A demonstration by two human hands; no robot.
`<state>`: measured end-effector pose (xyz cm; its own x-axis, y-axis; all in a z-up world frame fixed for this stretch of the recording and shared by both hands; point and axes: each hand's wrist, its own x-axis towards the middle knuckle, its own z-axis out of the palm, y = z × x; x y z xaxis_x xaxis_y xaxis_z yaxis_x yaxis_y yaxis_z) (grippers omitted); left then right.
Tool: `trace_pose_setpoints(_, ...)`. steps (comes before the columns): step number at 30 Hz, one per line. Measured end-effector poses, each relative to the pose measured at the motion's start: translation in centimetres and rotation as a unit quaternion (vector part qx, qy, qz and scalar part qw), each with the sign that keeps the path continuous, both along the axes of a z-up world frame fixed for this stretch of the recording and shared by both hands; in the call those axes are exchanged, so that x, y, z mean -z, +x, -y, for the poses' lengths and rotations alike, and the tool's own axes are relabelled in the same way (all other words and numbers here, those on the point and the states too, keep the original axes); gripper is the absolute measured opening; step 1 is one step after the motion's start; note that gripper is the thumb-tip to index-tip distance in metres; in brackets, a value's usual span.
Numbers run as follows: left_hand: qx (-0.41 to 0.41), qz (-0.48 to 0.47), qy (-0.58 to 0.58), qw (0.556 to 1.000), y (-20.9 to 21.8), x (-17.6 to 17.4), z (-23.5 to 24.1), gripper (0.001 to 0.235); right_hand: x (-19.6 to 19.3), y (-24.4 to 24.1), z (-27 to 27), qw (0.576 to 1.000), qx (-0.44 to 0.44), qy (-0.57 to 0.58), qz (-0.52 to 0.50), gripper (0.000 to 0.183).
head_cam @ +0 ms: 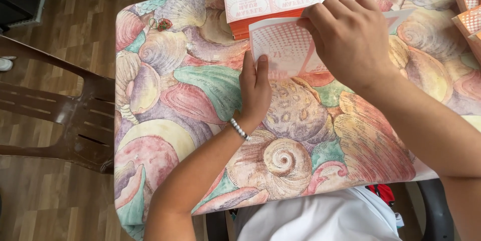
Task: Folding flat paper templates into bags and stacking them on a table.
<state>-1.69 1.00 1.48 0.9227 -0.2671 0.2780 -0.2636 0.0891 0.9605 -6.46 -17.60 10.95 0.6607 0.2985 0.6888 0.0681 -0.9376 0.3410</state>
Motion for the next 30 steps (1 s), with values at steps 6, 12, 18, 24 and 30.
trace_pose_setpoints(6,0.138,-0.112,-0.045,0.983,-6.8,-3.2,-4.1,0.028,-4.1,-4.4,-0.1,0.976,-0.059,0.099,-0.186,0.016)
trace_pose_setpoints(12,0.106,-0.003,0.134,0.985,-3.3,-2.1,-6.9,0.039,1.1,-1.6,0.0,0.890,-0.044,0.227,-0.394,0.014)
trace_pose_setpoints(18,0.079,0.277,0.314,0.905,3.8,0.7,-5.6,0.009,8.1,0.0,-0.1,0.870,-0.075,0.292,-0.391,0.015)
trace_pose_setpoints(24,0.107,0.307,0.417,0.849,4.5,3.4,-4.1,0.010,11.0,-0.3,0.6,0.899,-0.111,0.271,-0.326,0.013)
trace_pose_setpoints(30,0.111,0.323,0.425,0.838,4.1,3.6,-4.3,0.006,12.0,-0.6,0.9,0.912,-0.142,0.261,-0.284,0.015)
